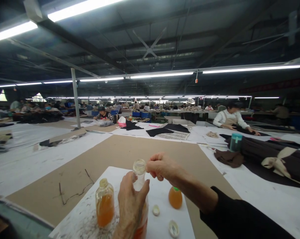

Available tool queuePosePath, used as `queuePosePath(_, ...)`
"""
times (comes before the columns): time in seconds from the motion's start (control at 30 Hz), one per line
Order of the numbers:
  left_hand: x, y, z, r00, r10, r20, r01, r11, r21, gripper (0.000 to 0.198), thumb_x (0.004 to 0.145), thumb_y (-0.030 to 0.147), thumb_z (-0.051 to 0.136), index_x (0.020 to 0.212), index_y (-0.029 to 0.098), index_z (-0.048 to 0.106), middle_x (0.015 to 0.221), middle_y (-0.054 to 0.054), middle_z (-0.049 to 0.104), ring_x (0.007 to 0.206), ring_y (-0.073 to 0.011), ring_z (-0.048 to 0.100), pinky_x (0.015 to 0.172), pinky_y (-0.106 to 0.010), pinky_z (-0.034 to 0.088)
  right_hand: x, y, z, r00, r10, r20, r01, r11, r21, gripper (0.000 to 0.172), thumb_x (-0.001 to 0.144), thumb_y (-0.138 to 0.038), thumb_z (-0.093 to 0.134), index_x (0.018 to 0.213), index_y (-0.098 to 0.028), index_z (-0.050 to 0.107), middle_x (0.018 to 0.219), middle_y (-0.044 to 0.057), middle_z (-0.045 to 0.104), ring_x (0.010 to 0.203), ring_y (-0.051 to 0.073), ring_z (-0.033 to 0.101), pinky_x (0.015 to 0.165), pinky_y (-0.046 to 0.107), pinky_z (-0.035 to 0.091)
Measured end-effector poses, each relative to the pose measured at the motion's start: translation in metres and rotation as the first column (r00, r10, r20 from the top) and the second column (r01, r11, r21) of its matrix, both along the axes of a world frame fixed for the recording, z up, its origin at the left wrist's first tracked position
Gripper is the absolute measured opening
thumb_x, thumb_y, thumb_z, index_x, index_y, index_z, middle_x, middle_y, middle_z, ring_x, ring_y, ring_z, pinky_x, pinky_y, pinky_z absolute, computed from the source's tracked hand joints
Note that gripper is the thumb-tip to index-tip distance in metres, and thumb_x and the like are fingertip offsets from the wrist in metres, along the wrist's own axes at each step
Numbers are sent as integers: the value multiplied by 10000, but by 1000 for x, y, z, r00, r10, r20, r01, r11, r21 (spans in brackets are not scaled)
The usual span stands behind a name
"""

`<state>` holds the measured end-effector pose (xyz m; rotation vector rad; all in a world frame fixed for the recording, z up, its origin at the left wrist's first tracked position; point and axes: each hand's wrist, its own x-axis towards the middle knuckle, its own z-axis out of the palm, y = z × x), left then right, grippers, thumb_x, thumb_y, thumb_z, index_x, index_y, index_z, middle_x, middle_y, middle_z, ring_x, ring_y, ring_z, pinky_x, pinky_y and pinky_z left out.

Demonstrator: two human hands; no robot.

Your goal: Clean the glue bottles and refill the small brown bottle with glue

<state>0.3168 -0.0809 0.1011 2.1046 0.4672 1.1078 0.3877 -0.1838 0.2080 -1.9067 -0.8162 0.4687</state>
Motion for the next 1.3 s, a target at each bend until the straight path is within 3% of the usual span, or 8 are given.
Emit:
queuePosePath(0.17,1,-2,1,1000,-13,-27,13,1000,23,120,763,281,568,843,195,545,847,-59,586,854,-265,541,762,-363,400,-19,-5,13,937,-81,340,112,991,-73,160,622,-144,501,471,-180,461,435,-60,364,441,76,273,456,252,138)
queuePosePath(0.27,5,-4,0,999,5,-43,-3,999,41,113,750,273,580,822,197,537,836,-58,583,850,-268,536,758,-371,395,-30,-6,6,587,-96,804,301,948,-106,210,690,-94,506,505,-178,455,472,-39,407,449,91,263,490,286,121)
queuePosePath(0.37,10,-5,-3,999,33,-37,-31,997,68,106,744,264,580,806,205,518,816,-48,571,842,-267,528,751,-372,389,-30,-7,-8,185,14,983,406,910,-89,194,759,-58,466,617,-176,525,586,12,551,470,123,408,496,297,155)
queuePosePath(0.5,10,-3,-8,998,64,-7,-63,995,76,106,742,261,576,780,212,490,799,-38,557,824,-260,519,743,-367,381,-18,-16,-16,-5,-78,997,418,905,73,265,837,-99,411,613,-186,524,592,21,560,530,162,520,517,295,232)
queuePosePath(0.57,7,2,-9,997,70,12,-70,997,32,120,744,276,576,786,210,485,805,-38,559,819,-256,523,744,-362,381,-12,-24,-13,31,-218,976,396,899,188,295,873,-169,402,617,-185,548,596,21,568,534,161,531,524,286,271)
queuePosePath(0.7,0,10,-6,999,41,-4,-42,997,-58,143,752,308,575,799,209,483,828,-36,561,829,-248,530,752,-349,381,-10,-33,-13,594,-344,728,250,938,239,242,896,-324,476,761,-197,632,699,0,629,649,150,584,587,231,391)
queuePosePath(0.77,-2,11,-4,999,31,-19,-33,997,-73,145,751,313,574,798,210,483,836,-37,559,841,-251,528,758,-350,377,-12,-31,-18,761,-273,588,169,959,226,225,879,-325,515,737,-206,642,707,-14,615,668,144,571,600,222,405)
queuePosePath(1.3,-1,8,-6,1000,-15,7,16,985,-173,230,741,410,554,854,212,520,860,-41,547,865,-271,505,758,-389,379,-29,7,-29,740,-214,638,91,971,221,254,897,-147,470,727,-205,651,702,-22,608,655,118,553,633,227,369)
